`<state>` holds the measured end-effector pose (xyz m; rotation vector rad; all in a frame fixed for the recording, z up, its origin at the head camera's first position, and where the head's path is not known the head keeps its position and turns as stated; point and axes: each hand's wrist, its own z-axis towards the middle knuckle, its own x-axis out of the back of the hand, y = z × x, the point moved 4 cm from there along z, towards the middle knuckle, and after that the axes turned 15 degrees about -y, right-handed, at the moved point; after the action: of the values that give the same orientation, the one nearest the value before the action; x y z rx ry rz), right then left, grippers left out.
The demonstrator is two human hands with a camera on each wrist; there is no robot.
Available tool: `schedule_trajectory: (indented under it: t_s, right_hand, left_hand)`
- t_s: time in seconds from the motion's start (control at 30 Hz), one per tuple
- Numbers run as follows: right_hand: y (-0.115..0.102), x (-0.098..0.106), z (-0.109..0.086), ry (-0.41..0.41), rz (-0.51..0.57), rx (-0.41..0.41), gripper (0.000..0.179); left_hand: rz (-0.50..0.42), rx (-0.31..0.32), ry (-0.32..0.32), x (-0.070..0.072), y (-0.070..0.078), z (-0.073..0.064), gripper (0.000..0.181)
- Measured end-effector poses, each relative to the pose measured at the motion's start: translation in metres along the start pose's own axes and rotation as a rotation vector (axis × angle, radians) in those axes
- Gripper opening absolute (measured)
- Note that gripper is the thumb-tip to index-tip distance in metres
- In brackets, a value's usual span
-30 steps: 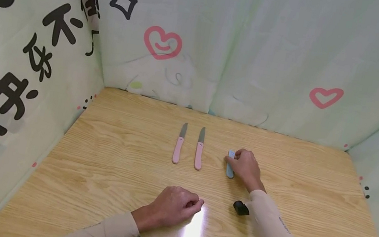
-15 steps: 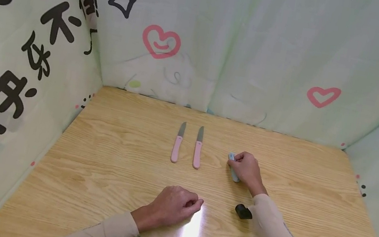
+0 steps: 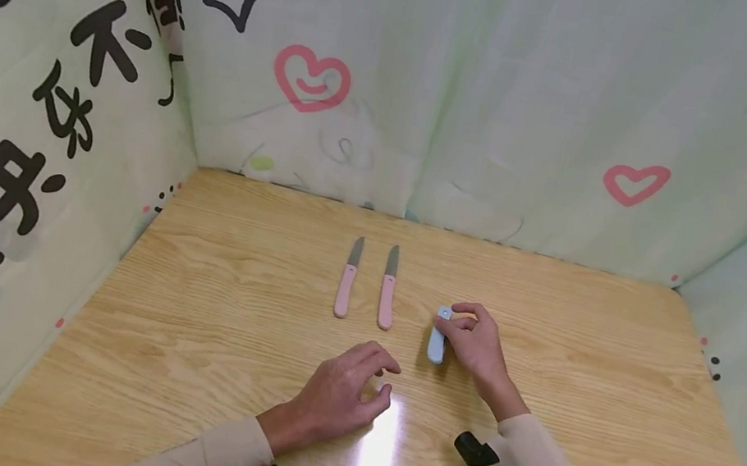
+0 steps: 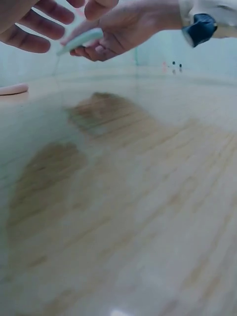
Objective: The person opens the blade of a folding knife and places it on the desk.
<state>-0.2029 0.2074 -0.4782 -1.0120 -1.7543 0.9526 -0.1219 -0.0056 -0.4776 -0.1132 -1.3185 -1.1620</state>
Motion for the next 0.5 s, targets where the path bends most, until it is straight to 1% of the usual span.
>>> schedule_trajectory:
  t_s: [0.07,0.13,0.27,0.4,0.5]
  right_hand:
    - [-0.002,-0.009,-0.006,-0.036,0.064,0.027,0.043]
    - [-0.003,-0.016,-0.013,-0.061,0.124,0.049,0.042]
    - [-0.004,-0.030,-0.028,-0.093,0.243,0.063,0.041]
    - [-0.003,-0.042,-0.037,-0.122,0.332,0.068,0.042]
    - [-0.001,-0.048,-0.040,-0.147,0.365,0.068,0.041]
  left_hand:
    - [0.034,-0.009,0.003,0.000,0.000,0.001,0.027]
    - [0.058,-0.032,0.008,0.001,-0.001,0.002,0.033]
    - [0.083,-0.104,0.017,0.003,0.001,0.005,0.038]
    - [0.113,-0.186,0.025,0.007,0.003,0.011,0.034]
    - [0.139,-0.241,0.035,0.009,0.005,0.015,0.027]
